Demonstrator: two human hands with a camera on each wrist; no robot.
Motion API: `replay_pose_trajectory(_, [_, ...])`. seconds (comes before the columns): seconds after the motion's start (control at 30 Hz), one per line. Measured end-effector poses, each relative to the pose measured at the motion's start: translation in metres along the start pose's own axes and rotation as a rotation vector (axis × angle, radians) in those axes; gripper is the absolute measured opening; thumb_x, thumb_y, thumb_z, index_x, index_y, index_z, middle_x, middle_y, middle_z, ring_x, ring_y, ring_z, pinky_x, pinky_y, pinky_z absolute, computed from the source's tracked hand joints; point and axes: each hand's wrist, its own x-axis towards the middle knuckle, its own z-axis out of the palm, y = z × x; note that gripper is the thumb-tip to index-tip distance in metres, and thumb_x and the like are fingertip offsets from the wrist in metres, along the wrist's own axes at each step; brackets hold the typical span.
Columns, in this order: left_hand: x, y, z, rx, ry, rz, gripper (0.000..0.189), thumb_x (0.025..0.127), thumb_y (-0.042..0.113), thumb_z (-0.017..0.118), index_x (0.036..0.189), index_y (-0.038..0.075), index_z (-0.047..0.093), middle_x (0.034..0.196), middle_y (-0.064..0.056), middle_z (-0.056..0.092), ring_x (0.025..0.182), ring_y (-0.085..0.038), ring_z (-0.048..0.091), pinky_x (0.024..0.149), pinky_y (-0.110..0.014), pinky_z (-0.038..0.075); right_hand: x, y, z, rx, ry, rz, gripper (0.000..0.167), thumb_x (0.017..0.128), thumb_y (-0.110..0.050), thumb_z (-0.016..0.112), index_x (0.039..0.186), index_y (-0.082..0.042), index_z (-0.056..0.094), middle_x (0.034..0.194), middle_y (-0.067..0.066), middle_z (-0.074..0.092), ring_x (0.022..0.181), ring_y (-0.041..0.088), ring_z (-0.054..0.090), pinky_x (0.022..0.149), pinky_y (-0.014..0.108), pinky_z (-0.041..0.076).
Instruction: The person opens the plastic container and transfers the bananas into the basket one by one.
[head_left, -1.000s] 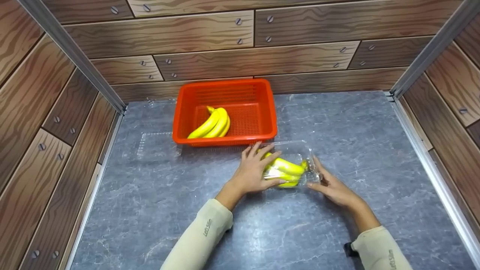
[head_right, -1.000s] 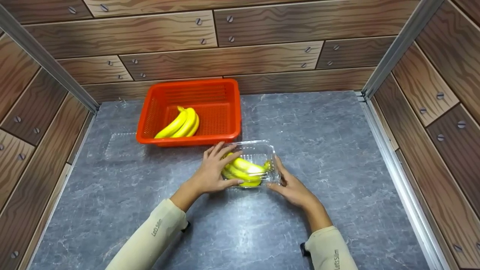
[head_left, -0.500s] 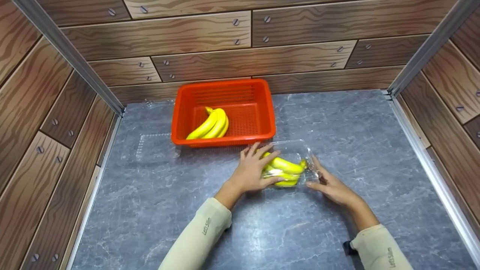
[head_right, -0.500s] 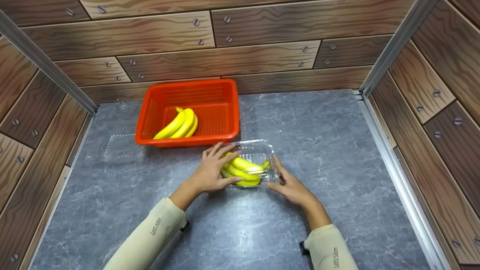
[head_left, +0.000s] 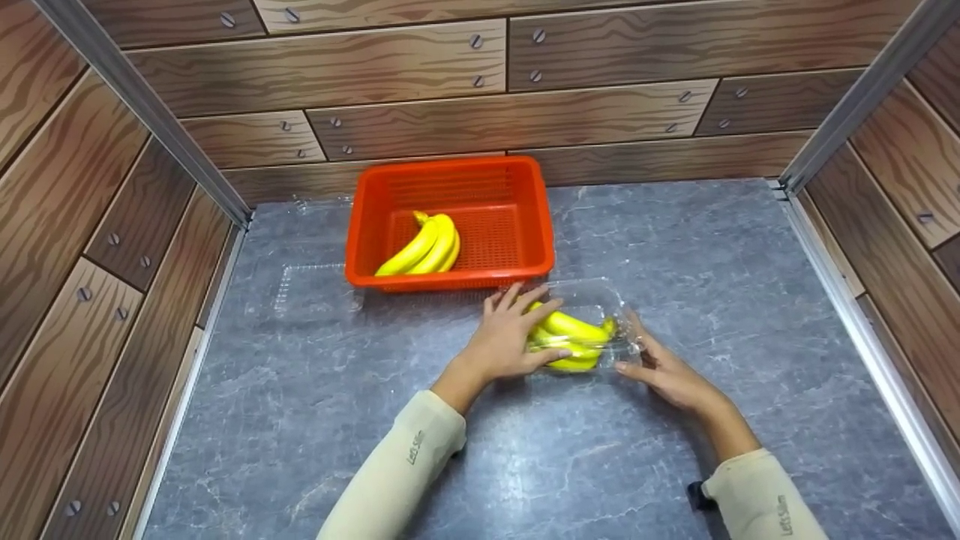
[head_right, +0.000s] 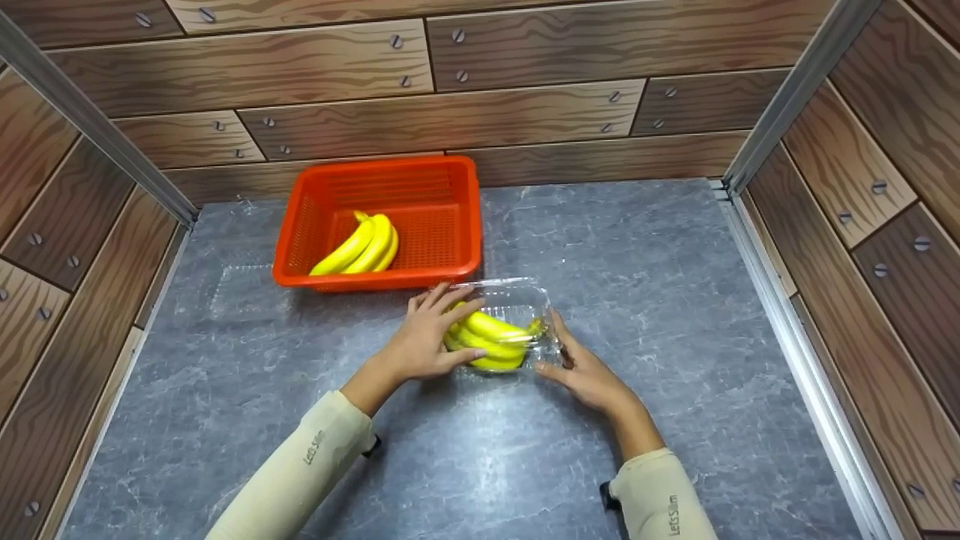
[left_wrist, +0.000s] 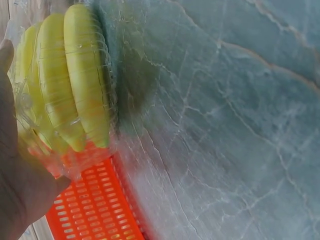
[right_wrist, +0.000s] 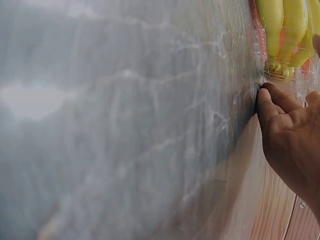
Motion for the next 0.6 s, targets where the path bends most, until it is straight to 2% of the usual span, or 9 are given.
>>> replay_pose_trajectory(0.13, [-0.0010, -0.0002, 0.0007, 0.005, 0.006, -0.005, 0.082, 0.094, 0.078, 0.057, 0.165, 0.040, 0.039, 0.177, 0.000, 0.034, 0.165, -0.042, 0.025, 0.124, -0.078, 0.025, 0.0008, 0.0011, 0.0016, 0.014, -0.007, -0.001, 0.094, 0.105, -0.029, 0.065, 0.174, -0.022, 0.001, 0.180, 0.023, -0.005, 0.163, 0.058, 0.003, 0.130, 0.074, 0.007])
replay_pose_trajectory(0.33, [-0.0005, 0.0019, 0.0001, 0.005, 0.011, -0.019, 0.081, 0.094, 0.078, 0.057, 0.164, 0.039, 0.042, 0.176, 0.000, 0.036, 0.165, -0.044, 0.027, 0.121, -0.082, 0.026, 0.0008, 0.0018, 0.0013, 0.035, -0.012, -0.003, 0.094, 0.105, -0.027, 0.066, 0.174, -0.015, 0.002, 0.179, 0.023, -0.004, 0.164, 0.055, 0.000, 0.130, 0.072, 0.004])
replay_pose_trajectory(0.6, [0.0020, 0.0020, -0.0027, -0.032, -0.011, -0.026, 0.078, 0.096, 0.075, 0.056, 0.164, 0.038, 0.042, 0.176, -0.001, 0.035, 0.165, -0.044, 0.025, 0.122, -0.083, 0.023, -0.0002, 0.0021, 0.0004, 0.030, -0.010, 0.003, 0.096, 0.105, -0.027, 0.066, 0.173, -0.013, 0.000, 0.178, 0.027, -0.003, 0.163, 0.058, 0.004, 0.130, 0.073, 0.006])
